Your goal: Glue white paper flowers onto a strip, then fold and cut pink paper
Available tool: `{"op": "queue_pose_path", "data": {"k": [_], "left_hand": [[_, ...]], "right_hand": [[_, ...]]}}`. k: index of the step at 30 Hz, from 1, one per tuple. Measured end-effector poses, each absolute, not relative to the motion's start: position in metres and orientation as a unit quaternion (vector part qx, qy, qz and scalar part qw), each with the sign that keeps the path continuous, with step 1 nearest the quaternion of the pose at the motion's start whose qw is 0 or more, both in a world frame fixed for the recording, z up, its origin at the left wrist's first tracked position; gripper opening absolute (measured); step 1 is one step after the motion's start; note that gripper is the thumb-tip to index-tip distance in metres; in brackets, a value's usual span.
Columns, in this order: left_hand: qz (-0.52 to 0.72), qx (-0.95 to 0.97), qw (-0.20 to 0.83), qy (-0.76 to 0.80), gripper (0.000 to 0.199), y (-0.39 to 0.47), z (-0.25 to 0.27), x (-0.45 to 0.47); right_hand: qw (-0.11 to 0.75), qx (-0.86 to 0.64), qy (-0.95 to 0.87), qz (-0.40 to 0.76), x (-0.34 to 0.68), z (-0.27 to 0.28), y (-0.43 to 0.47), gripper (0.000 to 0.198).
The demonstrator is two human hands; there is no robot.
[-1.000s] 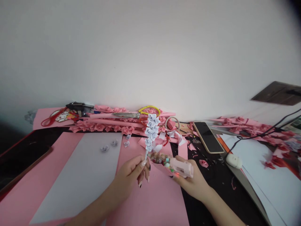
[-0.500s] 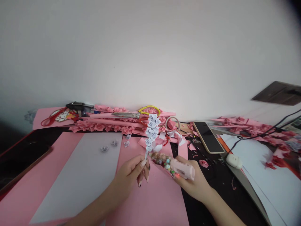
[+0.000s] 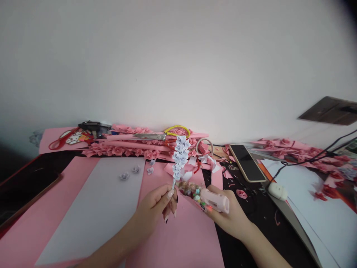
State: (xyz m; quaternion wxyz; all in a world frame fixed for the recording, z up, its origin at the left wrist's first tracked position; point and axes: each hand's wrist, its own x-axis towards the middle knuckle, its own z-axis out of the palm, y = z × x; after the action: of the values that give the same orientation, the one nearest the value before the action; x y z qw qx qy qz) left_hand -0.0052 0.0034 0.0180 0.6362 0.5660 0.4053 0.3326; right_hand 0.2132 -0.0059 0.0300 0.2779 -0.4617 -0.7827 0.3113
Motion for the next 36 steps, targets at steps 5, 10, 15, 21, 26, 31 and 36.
{"op": "queue_pose_path", "data": {"k": [5,10,15,21,26,31,36], "left_hand": [[0.340,0.556,0.641,0.404,0.030,0.004,0.020,-0.006],[0.370,0.493,0.687,0.386,0.028,0.005,0.019,-0.008],[0.398,0.429,0.729,0.355,0.025,0.005,0.016,-0.011],[0.397,0.458,0.706,0.365,0.024,0.005,0.019,-0.011],[0.397,0.503,0.660,0.391,0.026,0.004,0.022,-0.009],[0.442,0.514,0.595,0.432,0.026,0.004,0.023,-0.011],[0.533,0.482,0.472,0.511,0.028,0.006,0.017,-0.017]], "right_hand": [[0.246,-0.477,-0.805,0.255,0.215,0.034,-0.006,0.014],[0.287,-0.497,-0.798,0.182,0.221,0.035,-0.005,0.010],[0.363,-0.574,-0.732,0.062,0.234,0.038,0.001,0.020],[0.298,-0.724,-0.621,-0.037,0.254,0.032,0.019,0.042],[0.262,-0.727,-0.634,-0.014,0.270,0.013,0.033,0.046],[0.317,-0.676,-0.657,-0.102,0.265,0.020,0.030,0.034],[0.362,-0.571,-0.737,0.000,0.220,0.038,0.022,0.019]]}}
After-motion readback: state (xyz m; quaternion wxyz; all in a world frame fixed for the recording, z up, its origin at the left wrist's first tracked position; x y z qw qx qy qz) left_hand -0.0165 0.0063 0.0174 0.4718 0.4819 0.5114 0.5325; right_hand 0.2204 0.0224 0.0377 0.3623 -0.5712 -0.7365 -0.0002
